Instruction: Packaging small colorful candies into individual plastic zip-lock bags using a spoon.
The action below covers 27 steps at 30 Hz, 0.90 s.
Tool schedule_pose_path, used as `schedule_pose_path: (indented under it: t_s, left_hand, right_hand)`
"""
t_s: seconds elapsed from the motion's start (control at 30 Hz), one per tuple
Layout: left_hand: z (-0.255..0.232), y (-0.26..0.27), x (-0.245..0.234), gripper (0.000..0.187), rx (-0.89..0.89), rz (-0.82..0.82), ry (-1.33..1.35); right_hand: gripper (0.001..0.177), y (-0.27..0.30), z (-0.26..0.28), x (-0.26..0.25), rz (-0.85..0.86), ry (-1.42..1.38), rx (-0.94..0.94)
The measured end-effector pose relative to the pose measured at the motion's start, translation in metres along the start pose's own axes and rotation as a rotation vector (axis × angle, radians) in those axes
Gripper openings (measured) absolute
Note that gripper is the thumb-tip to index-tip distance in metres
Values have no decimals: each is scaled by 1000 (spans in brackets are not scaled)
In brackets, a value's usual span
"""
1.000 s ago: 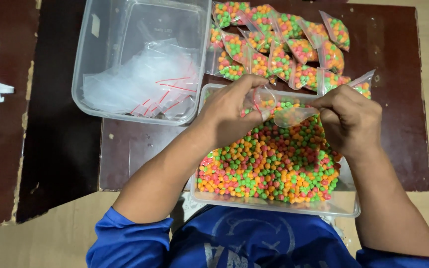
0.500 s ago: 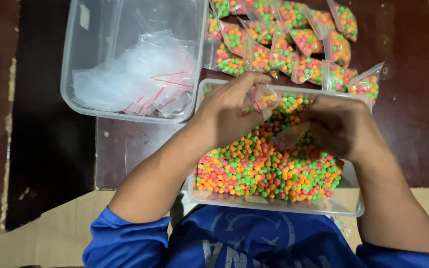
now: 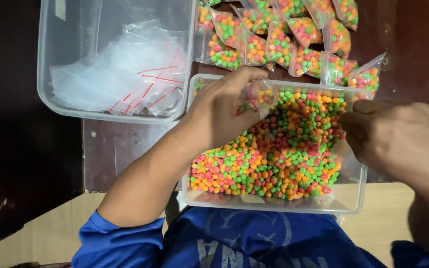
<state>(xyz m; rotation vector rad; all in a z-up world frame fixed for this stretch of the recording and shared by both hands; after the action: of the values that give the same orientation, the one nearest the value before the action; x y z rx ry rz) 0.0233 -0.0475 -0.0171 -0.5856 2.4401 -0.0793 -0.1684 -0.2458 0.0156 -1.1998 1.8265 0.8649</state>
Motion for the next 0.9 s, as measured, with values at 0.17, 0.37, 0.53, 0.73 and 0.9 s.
schedule_pose_path:
  t_s: [0.17,0.37,0.53,0.73,0.9]
  left_hand:
    - [1,-1,0,58,-36,21,3]
    - [2,0,0,56,-4,-14,3]
    - [1,-1,-3,56,4,-32,21]
    - [1,0,0,55,-21,1,20]
    - [2,1,-1,56,-23,-13,13]
  right_hand:
    - [22,-3,37,16,-145,-336,-364]
    - [33,-26,55,-1,-49,-441,-244]
    - [20,-34,42,-26,-220,-652,-98]
    - [23,-35,91,-10,207,-1149,-618]
    - [28,-35,52,0,-231,-904,-352]
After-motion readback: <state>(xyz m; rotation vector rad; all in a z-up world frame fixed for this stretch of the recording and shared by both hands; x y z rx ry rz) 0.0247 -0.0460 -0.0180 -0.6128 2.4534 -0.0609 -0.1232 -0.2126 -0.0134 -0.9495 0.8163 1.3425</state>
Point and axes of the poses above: each hand's wrist, its own y-axis away from the middle knuckle, its own x-axis out of the palm, z = x × y, the point moved 5 cm from there along -y, towards the middle knuckle, and after that the axes turned 8 degrees about x, right-handed, at the moved point
